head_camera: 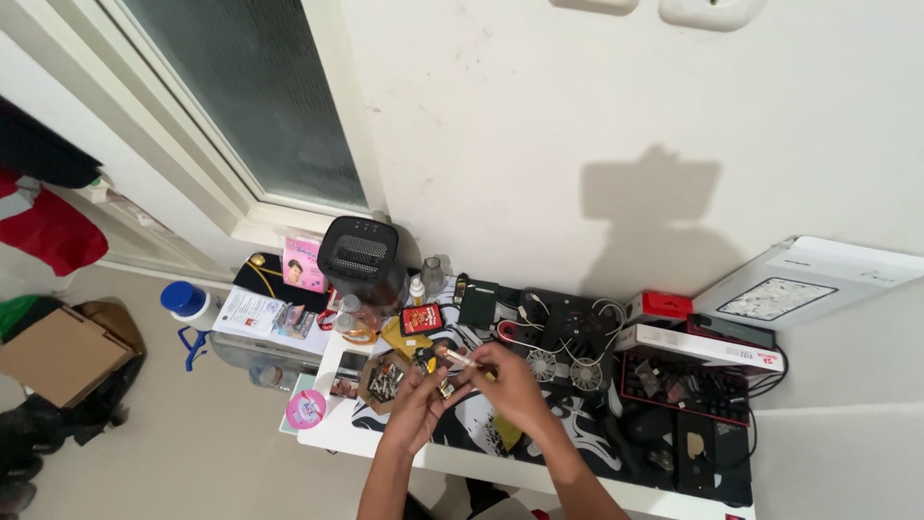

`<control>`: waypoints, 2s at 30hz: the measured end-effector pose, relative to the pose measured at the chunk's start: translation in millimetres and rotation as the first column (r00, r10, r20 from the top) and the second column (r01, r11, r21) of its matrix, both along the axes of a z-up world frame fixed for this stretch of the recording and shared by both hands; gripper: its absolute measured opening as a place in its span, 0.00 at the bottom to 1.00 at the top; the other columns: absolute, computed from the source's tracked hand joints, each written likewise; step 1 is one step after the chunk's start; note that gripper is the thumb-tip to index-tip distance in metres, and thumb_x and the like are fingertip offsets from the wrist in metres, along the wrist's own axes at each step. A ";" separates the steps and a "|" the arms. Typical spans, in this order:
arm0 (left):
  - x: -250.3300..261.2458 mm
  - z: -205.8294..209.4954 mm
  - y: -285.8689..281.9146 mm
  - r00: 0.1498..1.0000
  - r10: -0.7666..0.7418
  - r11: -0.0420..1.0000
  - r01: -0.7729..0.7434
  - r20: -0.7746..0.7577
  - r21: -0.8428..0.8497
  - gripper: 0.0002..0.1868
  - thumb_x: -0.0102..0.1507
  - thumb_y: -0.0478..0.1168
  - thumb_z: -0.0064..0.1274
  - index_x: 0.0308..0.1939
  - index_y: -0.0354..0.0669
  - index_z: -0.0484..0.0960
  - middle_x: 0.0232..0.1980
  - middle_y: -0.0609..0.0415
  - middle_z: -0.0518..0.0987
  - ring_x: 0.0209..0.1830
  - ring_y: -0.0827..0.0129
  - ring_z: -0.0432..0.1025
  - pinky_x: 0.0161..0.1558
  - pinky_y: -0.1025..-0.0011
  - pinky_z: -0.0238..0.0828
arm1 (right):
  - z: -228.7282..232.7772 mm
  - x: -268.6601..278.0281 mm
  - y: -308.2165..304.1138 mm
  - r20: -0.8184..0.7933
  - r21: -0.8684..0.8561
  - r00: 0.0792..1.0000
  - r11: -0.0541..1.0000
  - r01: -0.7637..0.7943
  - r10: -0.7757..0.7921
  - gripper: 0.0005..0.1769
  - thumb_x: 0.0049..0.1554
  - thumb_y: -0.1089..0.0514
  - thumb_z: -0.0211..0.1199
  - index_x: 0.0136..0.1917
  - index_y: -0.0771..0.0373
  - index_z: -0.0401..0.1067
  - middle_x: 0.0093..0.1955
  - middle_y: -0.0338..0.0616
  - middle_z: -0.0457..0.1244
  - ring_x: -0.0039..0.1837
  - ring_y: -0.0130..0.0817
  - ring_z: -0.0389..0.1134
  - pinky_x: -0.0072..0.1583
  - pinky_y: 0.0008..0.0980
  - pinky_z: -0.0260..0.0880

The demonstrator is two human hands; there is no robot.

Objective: Cleaning and organizing various objects on a desk surface using a cloth.

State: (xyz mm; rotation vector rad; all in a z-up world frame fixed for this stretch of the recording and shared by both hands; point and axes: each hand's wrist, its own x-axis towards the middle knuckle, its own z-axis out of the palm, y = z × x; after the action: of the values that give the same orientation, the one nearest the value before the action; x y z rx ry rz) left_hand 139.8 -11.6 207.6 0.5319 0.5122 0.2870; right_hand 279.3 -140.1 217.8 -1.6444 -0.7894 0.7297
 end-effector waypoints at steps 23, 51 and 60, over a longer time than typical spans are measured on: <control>-13.6 0.5 -9.2 0.977 -0.211 0.973 0.211 -0.016 0.093 0.14 0.70 0.39 0.44 0.54 0.31 0.72 0.53 0.40 0.81 0.52 0.50 0.81 0.55 0.53 0.78 | 34.8 10.8 -3.9 -0.007 -0.155 0.994 0.982 -0.105 0.106 0.16 0.56 0.64 0.68 0.58 0.64 0.79 0.48 0.42 0.74 0.48 0.25 0.75 0.49 0.28 0.77; -20.6 -21.3 -14.7 0.981 -0.191 0.961 0.182 0.024 0.209 0.10 0.70 0.35 0.47 0.54 0.33 0.71 0.46 0.48 0.81 0.47 0.62 0.80 0.56 0.56 0.81 | 46.0 -4.4 -3.8 -0.276 -0.101 0.935 0.960 -0.260 0.224 0.27 0.59 0.58 0.67 0.70 0.61 0.71 0.44 0.39 0.71 0.42 0.22 0.71 0.43 0.26 0.73; -25.4 -36.0 -6.9 0.965 -0.231 0.973 0.228 0.121 0.040 0.11 0.70 0.38 0.48 0.53 0.35 0.69 0.51 0.43 0.81 0.51 0.51 0.81 0.44 0.61 0.79 | 105.7 -14.7 -9.7 0.382 -0.276 0.802 0.885 -0.375 0.459 0.62 0.36 0.48 0.84 0.78 0.59 0.57 0.78 0.54 0.53 0.77 0.52 0.51 0.73 0.46 0.53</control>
State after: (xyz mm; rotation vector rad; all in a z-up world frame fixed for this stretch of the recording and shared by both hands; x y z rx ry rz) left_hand 114.5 -18.5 171.6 0.5890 0.3216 0.1042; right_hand 264.6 -149.8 323.5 -1.8572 -1.4872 0.7635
